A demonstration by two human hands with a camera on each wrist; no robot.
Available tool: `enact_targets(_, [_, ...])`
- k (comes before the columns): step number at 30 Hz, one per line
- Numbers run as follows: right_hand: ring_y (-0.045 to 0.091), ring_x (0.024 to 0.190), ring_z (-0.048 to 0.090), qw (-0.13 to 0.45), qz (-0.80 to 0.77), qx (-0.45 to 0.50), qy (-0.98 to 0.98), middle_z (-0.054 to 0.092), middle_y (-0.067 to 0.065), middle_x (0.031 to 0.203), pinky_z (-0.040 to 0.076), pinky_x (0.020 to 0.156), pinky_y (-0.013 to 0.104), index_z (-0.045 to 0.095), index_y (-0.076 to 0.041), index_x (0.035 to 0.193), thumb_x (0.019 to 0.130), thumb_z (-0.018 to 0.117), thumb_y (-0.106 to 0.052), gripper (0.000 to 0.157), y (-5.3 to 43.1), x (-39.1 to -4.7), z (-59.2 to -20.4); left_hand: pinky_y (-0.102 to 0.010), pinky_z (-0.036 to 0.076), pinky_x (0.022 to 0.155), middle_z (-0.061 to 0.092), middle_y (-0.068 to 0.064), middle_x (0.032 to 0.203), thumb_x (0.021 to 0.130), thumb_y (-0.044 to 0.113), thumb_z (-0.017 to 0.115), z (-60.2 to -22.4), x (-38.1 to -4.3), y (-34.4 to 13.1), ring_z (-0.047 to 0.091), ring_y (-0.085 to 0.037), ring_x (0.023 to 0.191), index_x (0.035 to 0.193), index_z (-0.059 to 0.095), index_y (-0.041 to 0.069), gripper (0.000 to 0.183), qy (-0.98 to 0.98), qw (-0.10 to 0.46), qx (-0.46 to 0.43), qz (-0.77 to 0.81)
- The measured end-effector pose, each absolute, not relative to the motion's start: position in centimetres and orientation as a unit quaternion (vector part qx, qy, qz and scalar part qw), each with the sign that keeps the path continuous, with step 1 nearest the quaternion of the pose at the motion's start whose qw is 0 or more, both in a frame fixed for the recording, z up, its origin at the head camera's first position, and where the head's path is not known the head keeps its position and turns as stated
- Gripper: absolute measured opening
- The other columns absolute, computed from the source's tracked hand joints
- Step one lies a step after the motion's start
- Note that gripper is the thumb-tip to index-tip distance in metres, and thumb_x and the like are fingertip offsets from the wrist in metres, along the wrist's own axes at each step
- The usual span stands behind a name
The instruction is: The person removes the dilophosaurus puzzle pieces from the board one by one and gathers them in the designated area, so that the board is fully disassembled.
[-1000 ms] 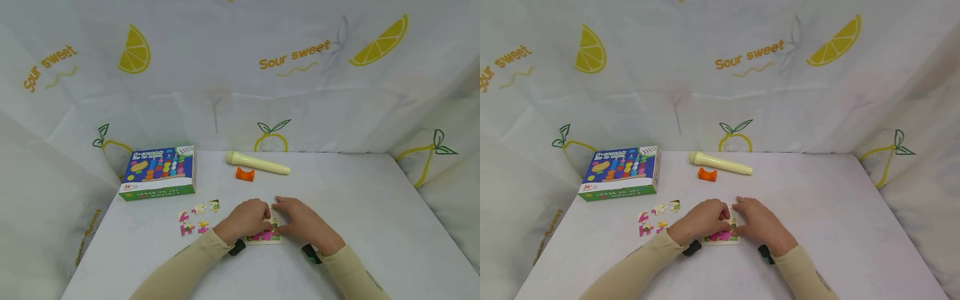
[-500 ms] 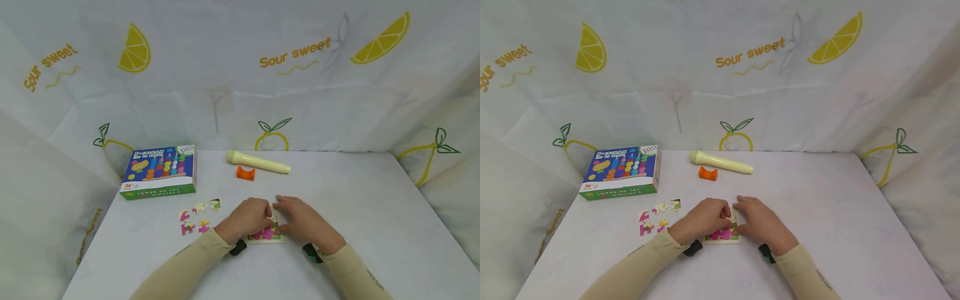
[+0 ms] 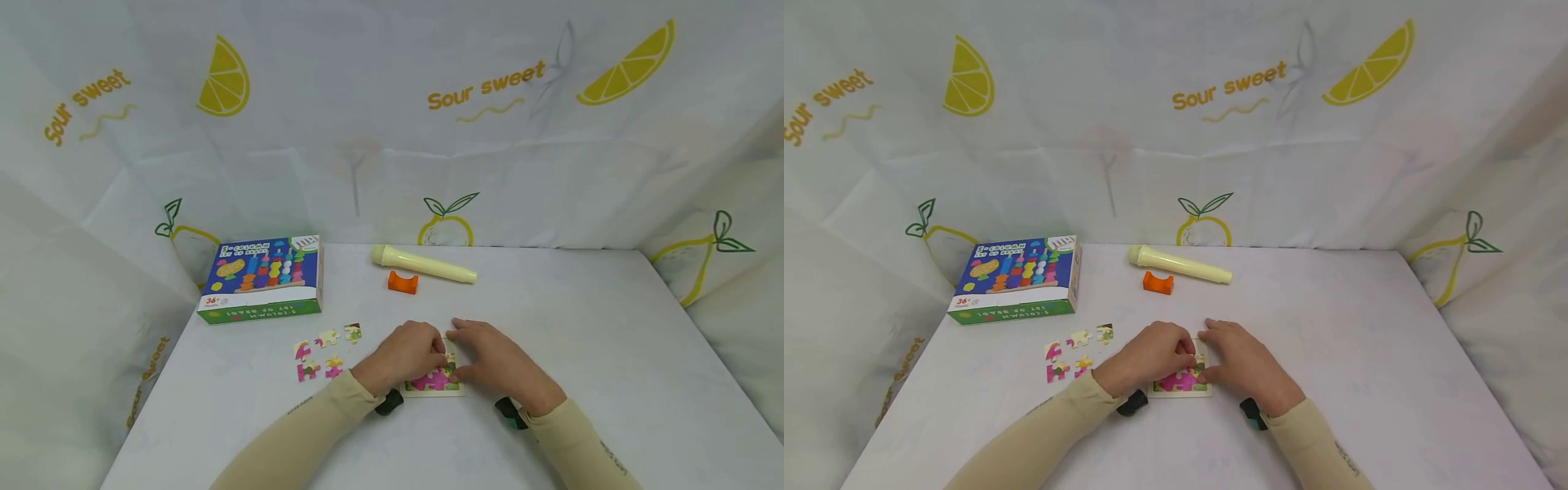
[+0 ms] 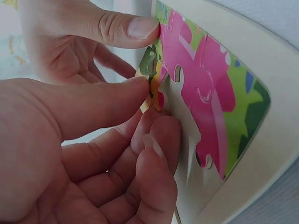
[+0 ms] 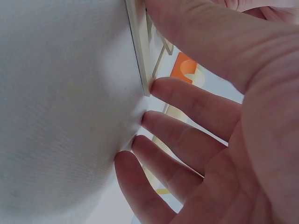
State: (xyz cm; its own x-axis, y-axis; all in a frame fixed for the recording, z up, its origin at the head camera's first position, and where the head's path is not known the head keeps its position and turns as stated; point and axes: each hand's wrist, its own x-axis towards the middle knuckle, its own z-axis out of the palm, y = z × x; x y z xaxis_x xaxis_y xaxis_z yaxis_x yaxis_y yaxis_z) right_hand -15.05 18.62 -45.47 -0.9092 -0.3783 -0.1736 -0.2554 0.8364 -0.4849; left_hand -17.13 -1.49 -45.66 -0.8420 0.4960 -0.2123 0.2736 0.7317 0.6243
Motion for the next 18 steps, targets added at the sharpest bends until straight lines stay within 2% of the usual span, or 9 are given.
enact_targets(18, [0.041,0.154,0.046,0.144,-0.225,-0.159,0.950,0.052,0.014,0.166,0.041,0.123,0.060,0.068,-0.006,0.144,0.083,0.095,-0.027,0.070,18.44,-15.08,-45.41,-0.022,0.044,0.063,0.065,0.009,0.076,0.102,0.018,0.071,-45.52,-17.51,-2.11,0.056,-0.007,0.064,0.091,0.076,0.017,0.012,0.904,0.195,0.222,0.309])
